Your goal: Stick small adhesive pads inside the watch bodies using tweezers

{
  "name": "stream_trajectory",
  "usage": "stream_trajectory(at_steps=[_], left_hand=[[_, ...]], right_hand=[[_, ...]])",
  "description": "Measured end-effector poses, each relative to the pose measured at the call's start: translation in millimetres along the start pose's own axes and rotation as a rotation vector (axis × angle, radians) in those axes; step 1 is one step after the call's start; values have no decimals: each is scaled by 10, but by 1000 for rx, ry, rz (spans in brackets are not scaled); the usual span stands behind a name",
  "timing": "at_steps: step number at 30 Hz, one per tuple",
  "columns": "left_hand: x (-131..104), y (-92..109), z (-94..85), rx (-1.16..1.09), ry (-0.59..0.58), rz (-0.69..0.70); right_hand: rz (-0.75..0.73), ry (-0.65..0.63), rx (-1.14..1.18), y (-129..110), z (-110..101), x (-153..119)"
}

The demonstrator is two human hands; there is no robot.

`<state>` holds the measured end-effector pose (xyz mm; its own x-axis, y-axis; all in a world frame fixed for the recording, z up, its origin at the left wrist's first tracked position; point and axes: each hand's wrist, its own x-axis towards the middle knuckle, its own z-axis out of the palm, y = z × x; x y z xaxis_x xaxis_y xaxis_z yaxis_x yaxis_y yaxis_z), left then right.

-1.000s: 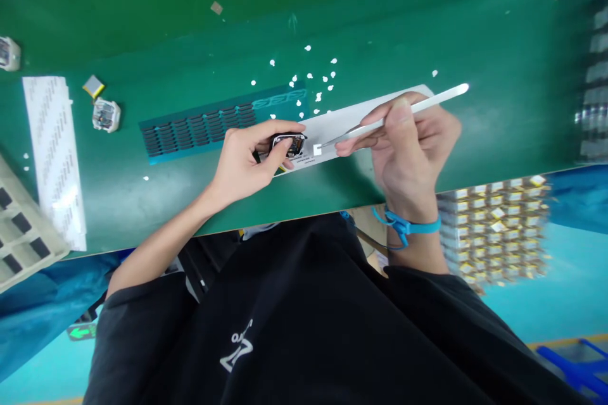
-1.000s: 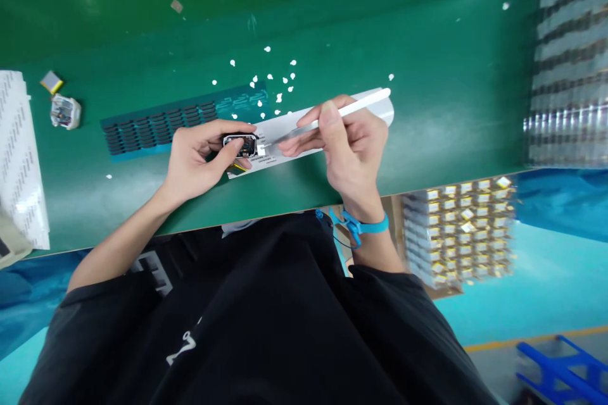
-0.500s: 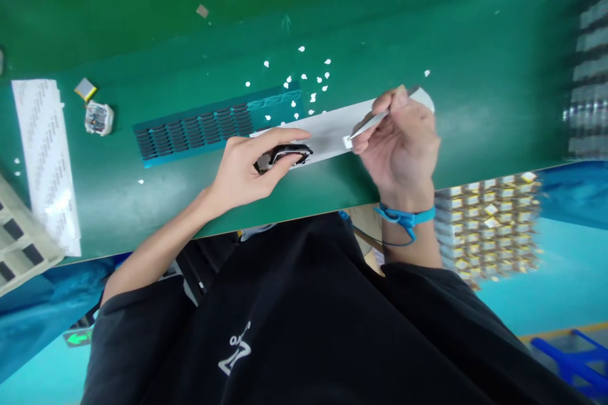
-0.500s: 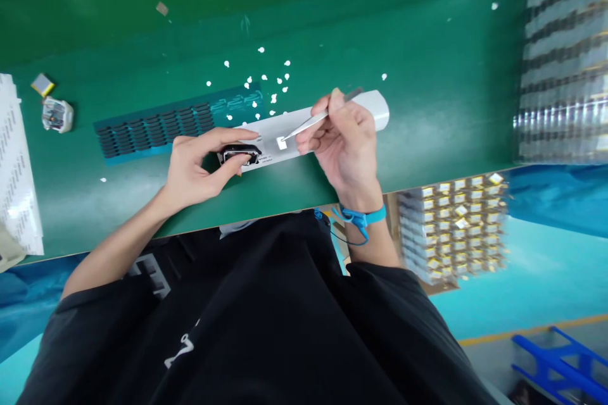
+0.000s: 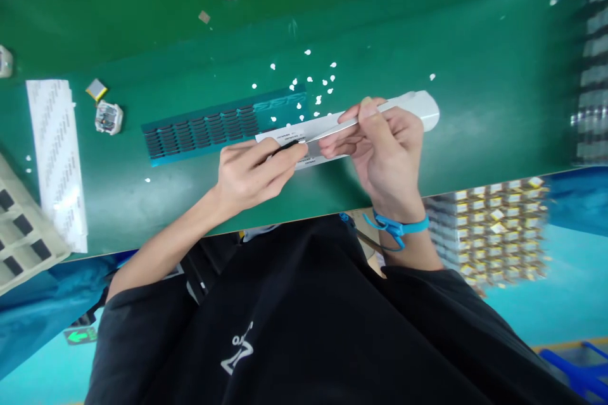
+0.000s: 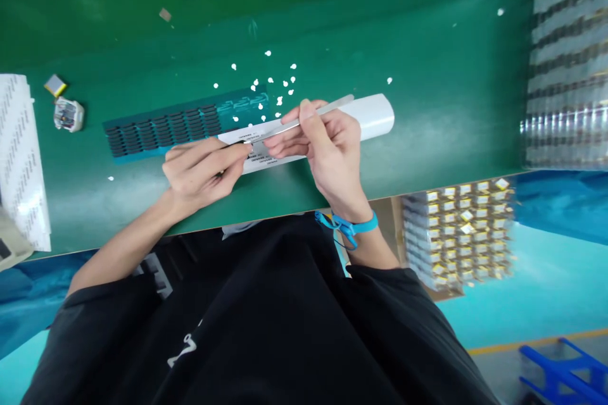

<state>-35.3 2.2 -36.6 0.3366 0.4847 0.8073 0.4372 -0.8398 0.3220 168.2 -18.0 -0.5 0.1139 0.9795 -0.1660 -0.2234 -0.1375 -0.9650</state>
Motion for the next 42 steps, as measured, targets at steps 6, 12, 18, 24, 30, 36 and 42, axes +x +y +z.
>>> stream_trajectory(at_steps=[6,12,18,24,30,36,42], left_hand=[[100,63,-74,-82,32,-124],[-61,-841,-347,-439,-61,-770],[-28,-798,-329,-473,-292,-883],[224,-145,-204,-562,-518,-708],[118,-172,-114,-405,-554,-480],[107,-135,-98,-377,-536,-516],[84,-121,-93,-368,-503,-543]], right_hand=[[-101,82,-49,50,-46,25],[-236,276,-42,95,-184,22],[-290,210,-236,114,-251,-90],[-279,-2,-398,133,-362,-107],[-207,-21,-388,221,-454,-77],[-209,-82,-407,221,-482,-73],[-142,-137,-369,220,-574,-68]])
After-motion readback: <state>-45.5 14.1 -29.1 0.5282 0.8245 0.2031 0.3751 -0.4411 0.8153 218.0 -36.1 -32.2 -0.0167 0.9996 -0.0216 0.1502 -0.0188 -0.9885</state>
